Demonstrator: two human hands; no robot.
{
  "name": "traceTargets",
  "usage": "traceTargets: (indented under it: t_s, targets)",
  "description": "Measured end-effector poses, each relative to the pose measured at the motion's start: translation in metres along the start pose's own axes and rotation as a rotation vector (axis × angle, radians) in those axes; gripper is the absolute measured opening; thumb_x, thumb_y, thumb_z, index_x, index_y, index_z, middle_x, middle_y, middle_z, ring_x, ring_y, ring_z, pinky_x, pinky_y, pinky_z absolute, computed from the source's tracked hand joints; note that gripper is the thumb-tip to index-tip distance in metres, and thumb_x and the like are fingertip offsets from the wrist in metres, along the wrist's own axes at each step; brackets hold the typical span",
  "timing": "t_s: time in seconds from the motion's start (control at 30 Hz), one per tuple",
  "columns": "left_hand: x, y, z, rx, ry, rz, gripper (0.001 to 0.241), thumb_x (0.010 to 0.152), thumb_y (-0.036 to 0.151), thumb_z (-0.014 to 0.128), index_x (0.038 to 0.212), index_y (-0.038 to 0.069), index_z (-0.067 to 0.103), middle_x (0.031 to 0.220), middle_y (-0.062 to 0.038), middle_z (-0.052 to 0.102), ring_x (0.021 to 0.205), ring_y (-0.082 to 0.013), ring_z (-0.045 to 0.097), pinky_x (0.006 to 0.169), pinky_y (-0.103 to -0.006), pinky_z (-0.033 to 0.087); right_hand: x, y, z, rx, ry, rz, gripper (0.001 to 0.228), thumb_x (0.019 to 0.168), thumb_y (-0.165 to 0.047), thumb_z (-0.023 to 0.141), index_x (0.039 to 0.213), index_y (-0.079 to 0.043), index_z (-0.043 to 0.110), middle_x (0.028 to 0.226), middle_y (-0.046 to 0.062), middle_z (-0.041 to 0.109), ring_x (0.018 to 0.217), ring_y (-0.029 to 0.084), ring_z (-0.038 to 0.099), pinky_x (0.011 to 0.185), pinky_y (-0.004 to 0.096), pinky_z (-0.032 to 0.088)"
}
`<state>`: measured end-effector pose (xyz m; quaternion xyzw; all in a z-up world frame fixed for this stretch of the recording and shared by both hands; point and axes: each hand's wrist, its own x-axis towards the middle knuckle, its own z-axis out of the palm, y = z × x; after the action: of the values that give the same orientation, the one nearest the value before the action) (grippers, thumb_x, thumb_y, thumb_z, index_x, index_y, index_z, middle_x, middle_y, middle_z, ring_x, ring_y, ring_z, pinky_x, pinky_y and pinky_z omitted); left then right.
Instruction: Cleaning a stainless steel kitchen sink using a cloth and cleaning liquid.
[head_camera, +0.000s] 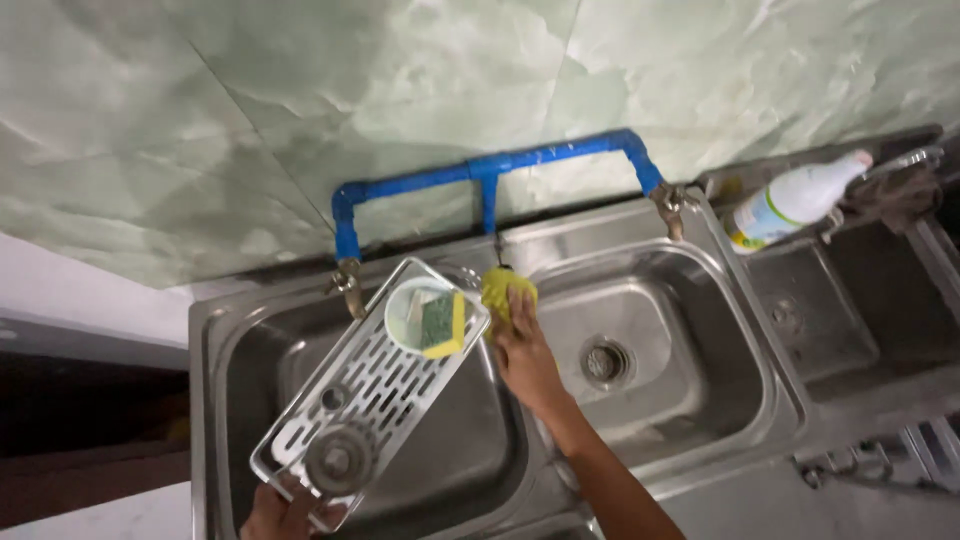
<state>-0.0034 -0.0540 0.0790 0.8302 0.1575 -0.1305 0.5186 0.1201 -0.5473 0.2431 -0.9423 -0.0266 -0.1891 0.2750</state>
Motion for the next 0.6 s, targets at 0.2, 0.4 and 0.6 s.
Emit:
traceTargets:
  t_s: [0.2,0.4,0.6]
  targets:
    - [0.011,0.191,0.03,0.248,-0.013,-0.278,0.034,0.095,0.013,0.067,0.116,-0.012,0.058,0.085,-0.027,0.077,0.072,-0.0318,0.076,0.068,-0.0469,0.062,-0.113,-0.021,-0.065,0.103,-0.118,0.077,0.064,0.078,-0.005,0.07,0.14,-0.016,0.062,0.163,0.022,0.028,0.14,0.047,0.044,0.109,0.049,0.048]
    - [0.021,0.32,0.104,0.418,-0.145,-0.106,0.036,0.099,0.024,0.064,0.119,-0.006,0.057,0.09,-0.024,0.074,0.074,-0.0336,0.075,0.071,-0.0457,0.056,-0.175,-0.004,-0.122,0.155,-0.328,0.144,0.047,0.08,-0.019,0.077,0.126,-0.015,0.073,0.157,0.015,0.047,0.128,0.038,0.057,0.105,0.048,0.047]
    - [0.066,0.346,0.181,0.138,-0.226,0.274,0.039,0.09,0.021,0.058,0.12,-0.003,0.06,0.094,-0.024,0.076,0.083,-0.0351,0.08,0.072,-0.0462,0.059,-0.215,0.067,-0.16,-0.002,-0.259,-0.045,0.025,0.083,-0.028,0.076,0.103,-0.014,0.081,0.13,0.009,0.07,0.119,0.034,0.063,0.103,0.048,0.046]
